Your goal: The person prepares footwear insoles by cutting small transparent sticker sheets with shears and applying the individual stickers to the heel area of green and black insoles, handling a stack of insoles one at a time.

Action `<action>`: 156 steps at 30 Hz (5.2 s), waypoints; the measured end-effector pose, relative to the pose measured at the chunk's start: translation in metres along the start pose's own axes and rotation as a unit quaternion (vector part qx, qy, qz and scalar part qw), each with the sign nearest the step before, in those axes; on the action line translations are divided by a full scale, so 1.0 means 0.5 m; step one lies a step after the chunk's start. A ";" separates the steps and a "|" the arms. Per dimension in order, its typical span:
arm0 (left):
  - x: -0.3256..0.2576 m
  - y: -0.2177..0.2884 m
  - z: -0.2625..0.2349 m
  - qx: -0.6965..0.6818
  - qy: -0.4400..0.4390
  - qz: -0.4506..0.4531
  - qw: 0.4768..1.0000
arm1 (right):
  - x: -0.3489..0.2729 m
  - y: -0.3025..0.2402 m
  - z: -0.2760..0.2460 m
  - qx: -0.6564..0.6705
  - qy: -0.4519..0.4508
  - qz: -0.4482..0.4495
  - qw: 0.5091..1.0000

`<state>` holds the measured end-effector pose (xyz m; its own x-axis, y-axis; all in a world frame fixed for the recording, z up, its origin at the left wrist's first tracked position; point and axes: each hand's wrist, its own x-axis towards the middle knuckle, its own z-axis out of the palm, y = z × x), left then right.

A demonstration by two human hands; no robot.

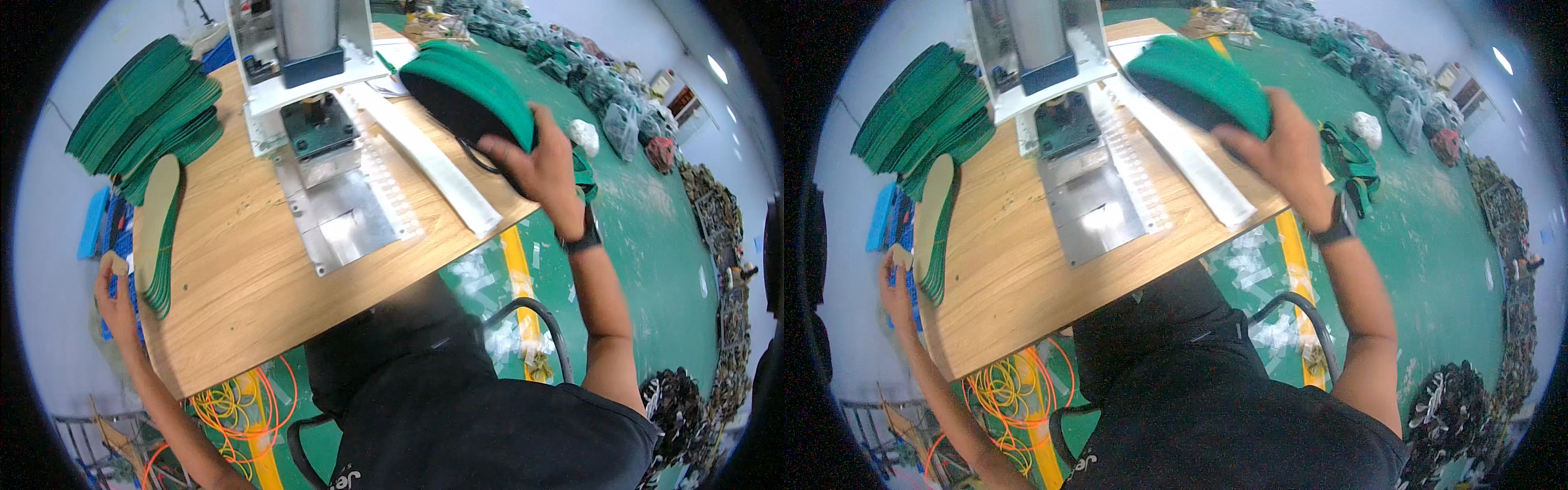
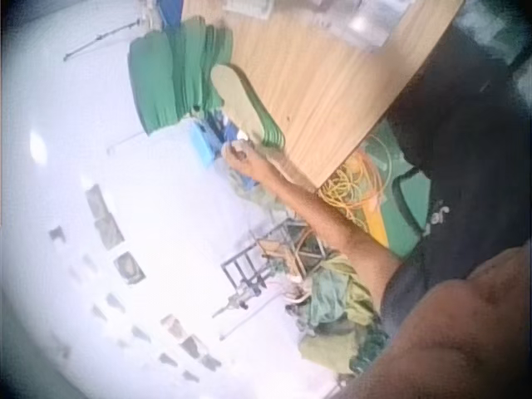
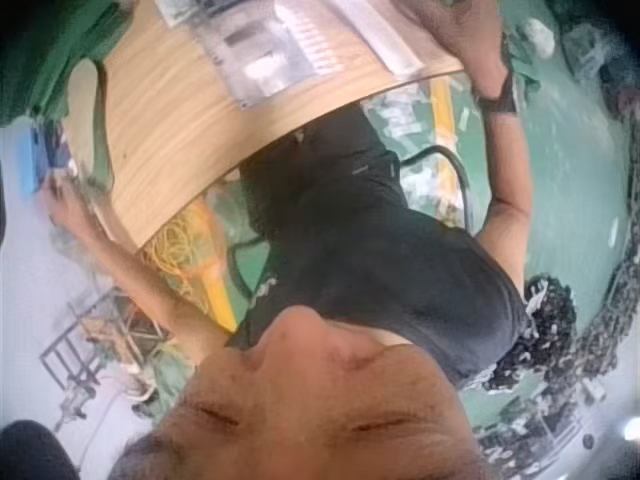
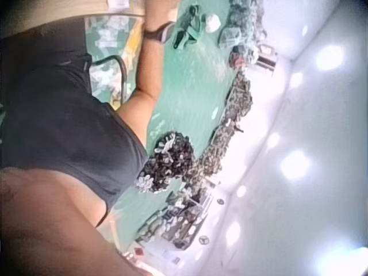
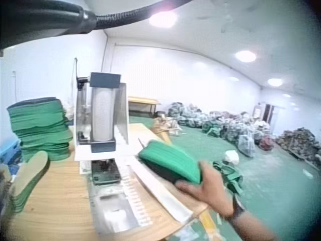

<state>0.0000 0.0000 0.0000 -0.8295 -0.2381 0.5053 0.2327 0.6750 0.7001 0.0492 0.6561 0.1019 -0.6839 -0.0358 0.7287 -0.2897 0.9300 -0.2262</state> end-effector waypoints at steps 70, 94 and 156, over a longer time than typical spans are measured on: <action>-0.335 0.453 0.350 -0.535 -0.042 -0.239 0.809 | -0.152 -0.258 0.069 0.605 -0.544 -0.207 0.543; -0.230 0.461 0.325 -0.192 -0.159 0.030 0.968 | -0.035 -0.271 0.035 0.511 -0.236 -0.156 0.812; -0.239 0.347 0.219 -0.078 -0.120 0.106 0.984 | -0.125 -0.125 0.192 0.335 -0.272 -0.096 0.897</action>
<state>0.0838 0.2222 0.0059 -0.8456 0.0818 0.5275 0.4732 0.5723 0.6697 0.0459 0.5650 0.0086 -0.7516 -0.5141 0.4134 -0.6492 0.4652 -0.6018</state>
